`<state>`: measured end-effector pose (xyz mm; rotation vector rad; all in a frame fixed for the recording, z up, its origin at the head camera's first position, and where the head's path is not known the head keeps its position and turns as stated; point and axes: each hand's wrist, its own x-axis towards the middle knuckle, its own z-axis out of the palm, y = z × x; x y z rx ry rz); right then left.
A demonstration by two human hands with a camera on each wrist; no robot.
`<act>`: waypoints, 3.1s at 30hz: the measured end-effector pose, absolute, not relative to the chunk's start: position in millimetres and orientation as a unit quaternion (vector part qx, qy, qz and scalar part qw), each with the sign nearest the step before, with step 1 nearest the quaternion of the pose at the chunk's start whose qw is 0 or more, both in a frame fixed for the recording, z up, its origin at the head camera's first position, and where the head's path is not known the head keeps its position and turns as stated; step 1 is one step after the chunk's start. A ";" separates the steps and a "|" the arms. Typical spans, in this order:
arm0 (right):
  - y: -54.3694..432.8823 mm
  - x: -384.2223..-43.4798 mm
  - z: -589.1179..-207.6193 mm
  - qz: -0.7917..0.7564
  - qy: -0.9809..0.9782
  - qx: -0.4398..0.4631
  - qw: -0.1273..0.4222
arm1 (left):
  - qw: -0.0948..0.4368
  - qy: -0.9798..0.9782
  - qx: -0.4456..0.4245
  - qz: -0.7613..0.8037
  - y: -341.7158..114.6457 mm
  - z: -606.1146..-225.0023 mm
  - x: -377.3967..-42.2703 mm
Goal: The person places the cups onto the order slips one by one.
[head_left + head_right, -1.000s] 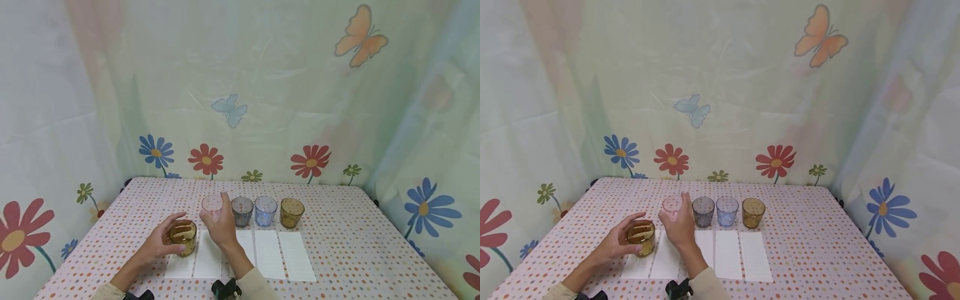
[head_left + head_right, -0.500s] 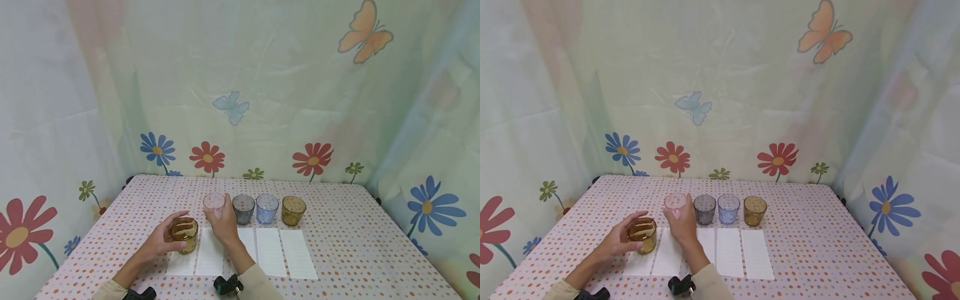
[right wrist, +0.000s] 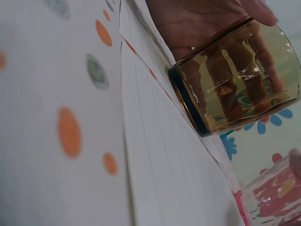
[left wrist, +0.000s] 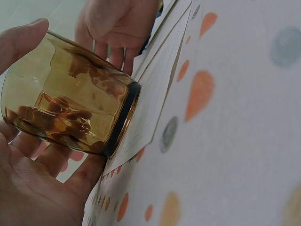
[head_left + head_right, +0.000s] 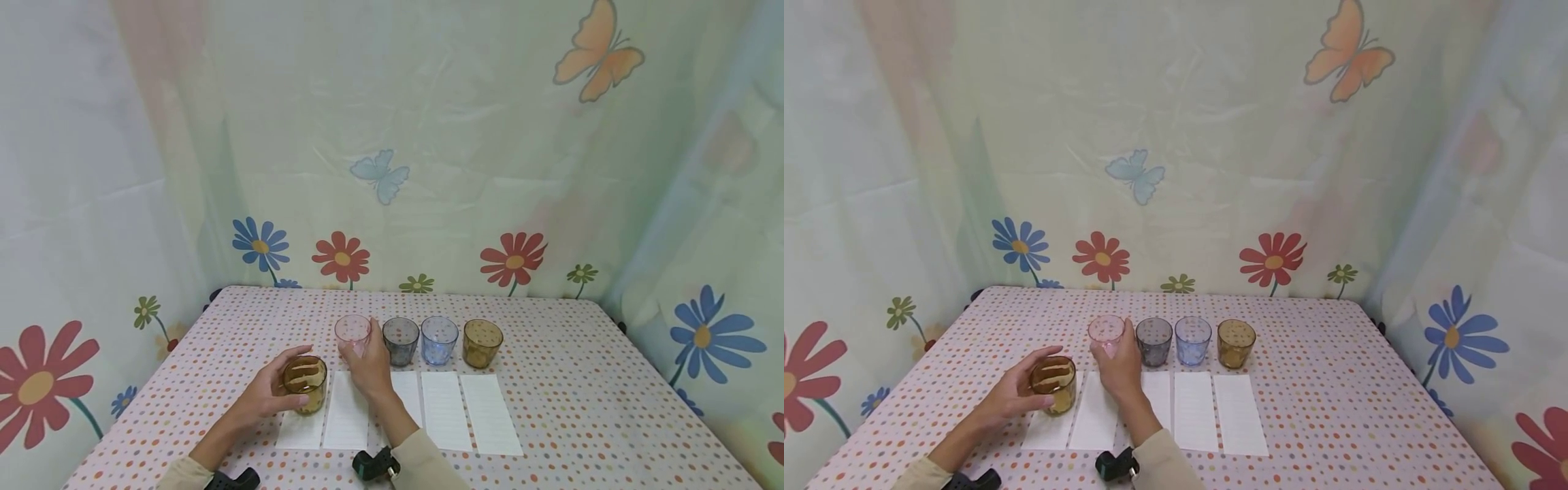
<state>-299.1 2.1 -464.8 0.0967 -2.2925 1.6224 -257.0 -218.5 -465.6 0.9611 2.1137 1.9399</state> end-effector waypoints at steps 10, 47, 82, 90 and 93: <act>1.5 -298.8 -460.9 0.583 -0.793 0.010 0.180 | 0.062 0.697 0.317 0.640 -218.0 -466.0 -257.8; 11.8 -289.0 -422.3 0.602 -0.793 0.001 0.089 | 0.063 0.703 0.315 0.635 -218.9 -463.3 -258.0; 65.7 -282.2 -414.8 0.642 -0.744 0.178 -0.048 | 0.063 0.716 0.301 0.627 -220.6 -462.8 -255.4; 69.3 -280.5 -415.1 0.639 -0.741 0.201 -0.056 | 0.063 0.705 0.313 0.634 -221.3 -463.5 -256.9; 69.4 -279.9 -415.8 0.632 -0.746 0.204 -0.058 | 0.064 0.700 0.320 0.635 -221.8 -464.4 -257.6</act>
